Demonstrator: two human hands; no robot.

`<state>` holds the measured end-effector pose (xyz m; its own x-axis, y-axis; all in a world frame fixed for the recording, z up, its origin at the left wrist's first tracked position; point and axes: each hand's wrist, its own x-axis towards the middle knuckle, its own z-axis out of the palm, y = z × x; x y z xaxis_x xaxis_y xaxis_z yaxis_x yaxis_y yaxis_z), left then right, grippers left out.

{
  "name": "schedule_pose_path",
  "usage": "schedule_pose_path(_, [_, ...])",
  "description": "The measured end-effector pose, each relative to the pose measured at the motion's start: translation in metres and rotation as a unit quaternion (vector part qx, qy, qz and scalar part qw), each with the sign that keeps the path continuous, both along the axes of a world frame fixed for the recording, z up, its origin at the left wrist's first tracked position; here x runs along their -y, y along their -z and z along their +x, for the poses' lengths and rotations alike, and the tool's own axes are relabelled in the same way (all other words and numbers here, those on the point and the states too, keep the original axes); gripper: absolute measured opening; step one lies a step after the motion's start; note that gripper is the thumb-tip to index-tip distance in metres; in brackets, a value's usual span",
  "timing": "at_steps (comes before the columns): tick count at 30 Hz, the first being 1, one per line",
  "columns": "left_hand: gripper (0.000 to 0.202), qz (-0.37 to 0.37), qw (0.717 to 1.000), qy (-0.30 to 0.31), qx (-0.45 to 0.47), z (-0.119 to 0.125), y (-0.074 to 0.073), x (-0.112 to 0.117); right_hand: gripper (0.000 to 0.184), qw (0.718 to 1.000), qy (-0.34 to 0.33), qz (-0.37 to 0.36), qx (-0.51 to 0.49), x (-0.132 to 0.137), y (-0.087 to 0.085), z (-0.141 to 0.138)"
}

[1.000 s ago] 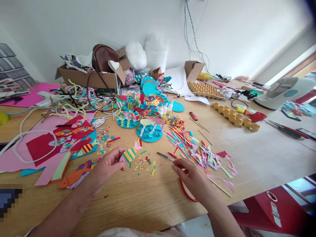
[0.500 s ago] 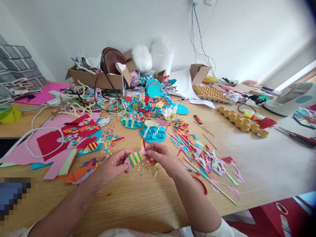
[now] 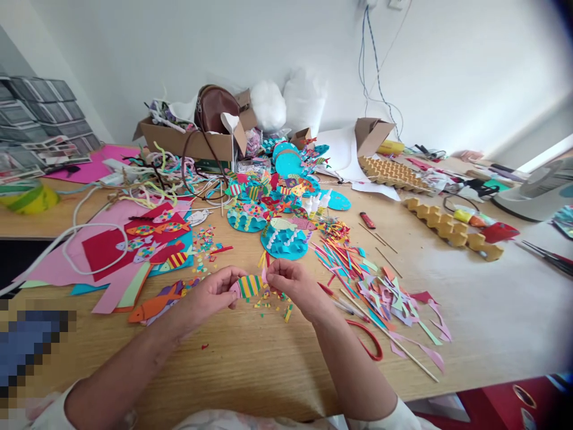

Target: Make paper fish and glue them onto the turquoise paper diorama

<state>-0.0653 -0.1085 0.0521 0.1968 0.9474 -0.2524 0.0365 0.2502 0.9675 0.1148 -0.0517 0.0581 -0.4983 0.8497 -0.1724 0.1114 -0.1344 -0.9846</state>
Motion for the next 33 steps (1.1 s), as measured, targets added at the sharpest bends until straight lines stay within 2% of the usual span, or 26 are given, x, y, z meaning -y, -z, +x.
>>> schedule_pose_path(8, [0.02,0.025,0.996,-0.084,0.001,-0.005,0.0,0.002,0.017,0.993,0.075,-0.038,-0.081,0.013,0.011,-0.007])
schedule_pose_path(13, [0.016,0.041,0.997,-0.052,-0.026,-0.009,-0.007,-0.001,0.033,0.98,0.083,-0.114,-0.143,0.012,0.016,-0.005])
schedule_pose_path(15, [0.016,0.04,0.998,-0.041,-0.037,-0.009,-0.01,-0.002,0.026,0.983,0.057,-0.124,-0.125,0.011,0.016,-0.004])
schedule_pose_path(18, [0.016,0.027,0.998,-0.021,-0.051,-0.009,-0.011,-0.001,0.02,0.989,0.024,-0.113,-0.093,0.011,0.014,-0.004])
schedule_pose_path(23, [0.017,0.014,0.998,0.0,-0.063,-0.01,-0.002,0.0,0.024,0.995,0.006,-0.078,-0.061,0.016,0.018,-0.004])
schedule_pose_path(29, [0.017,0.018,0.997,-0.05,-0.061,-0.011,-0.001,0.0,0.025,0.999,0.018,-0.033,-0.033,0.023,0.02,-0.005])
schedule_pose_path(33, [0.02,0.022,0.995,-0.085,-0.05,-0.011,-0.003,0.001,0.024,0.998,0.035,-0.04,-0.026,0.028,0.019,-0.01])
